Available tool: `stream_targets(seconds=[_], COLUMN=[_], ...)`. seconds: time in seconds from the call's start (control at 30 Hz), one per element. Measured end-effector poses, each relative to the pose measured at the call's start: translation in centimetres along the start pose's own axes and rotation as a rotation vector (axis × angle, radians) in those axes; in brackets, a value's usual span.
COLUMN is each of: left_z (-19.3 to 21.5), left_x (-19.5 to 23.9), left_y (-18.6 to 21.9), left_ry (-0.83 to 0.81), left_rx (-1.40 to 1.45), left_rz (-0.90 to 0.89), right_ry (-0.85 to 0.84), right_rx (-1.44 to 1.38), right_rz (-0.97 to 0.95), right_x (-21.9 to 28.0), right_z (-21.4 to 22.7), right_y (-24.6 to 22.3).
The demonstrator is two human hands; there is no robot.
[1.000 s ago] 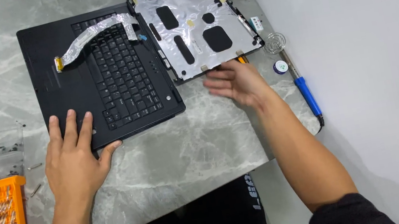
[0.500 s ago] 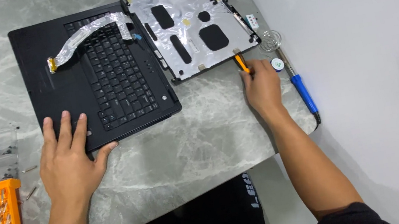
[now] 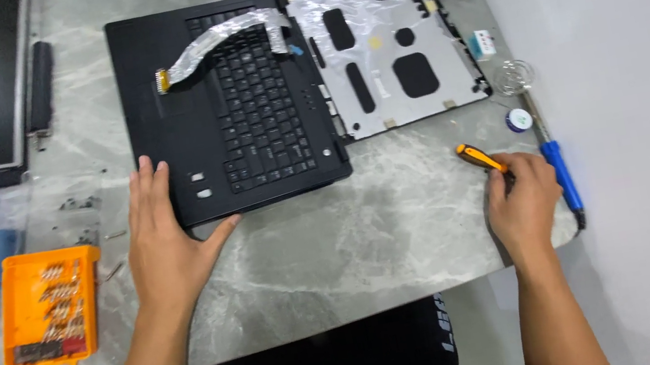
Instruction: The person uses a screwdriver to remove screws from the bottom of a black laptop. They then detach the back cover, flip the laptop over, and proceed to unscrew the keyboard area.
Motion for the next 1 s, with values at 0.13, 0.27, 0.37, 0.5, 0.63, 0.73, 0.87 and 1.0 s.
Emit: stream_targets(seconds=[0.13, 0.27, 0.37, 0.5, 0.63, 0.73, 0.87, 1.0], left_z=[0.9, 1.0, 0.9, -0.2, 0.1, 0.9, 0.6, 0.5], left_x=[-0.2, 0.0, 0.5, 1.8, 2.6, 2.8, 3.6, 3.5], left_y=[-0.1, -1.6, -2.2, -4.1, -4.4, -3.9, -4.5, -4.7], left_ry=[-0.052, -0.1, -0.097, -0.036, 0.022, 0.013, 0.042, 0.053], left_rx=[0.096, 0.202, 0.22, 0.185, 0.22, 0.264, 0.305, 0.3], left_rz=[0.118, 0.222, 0.229, 0.239, 0.295, 0.332, 0.324, 0.307], right_ry=[0.08, -0.141, -0.381, -0.652, -0.877, -0.99, -0.981, -0.981], right_rx=[-0.065, -0.613, -0.658, -0.495, -0.459, -0.405, -0.345, -0.342], right_rz=[0.05, 0.361, 0.655, 1.028, 1.111, 1.219, 1.346, 1.383], right_x=[-1.3, -2.9, -2.8, -2.8, -3.8, -4.3, -4.3, -3.8], right_z=[-0.6, -2.7, -5.0, -8.1, -8.4, -9.1, -11.3, -12.5], right_y=[-3.3, -13.2, -21.1, -28.5, -34.3, -36.5, -37.1, -37.6])
Point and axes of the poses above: each hand's wrist, its own x-axis away from the middle knuckle, its own z-axis out of the back of the hand, y = z × x, the point moved 3 cm from there along -x, towards the middle knuckle, and after that the axes turned 9 degrees about -x, right-handed, at the moved point
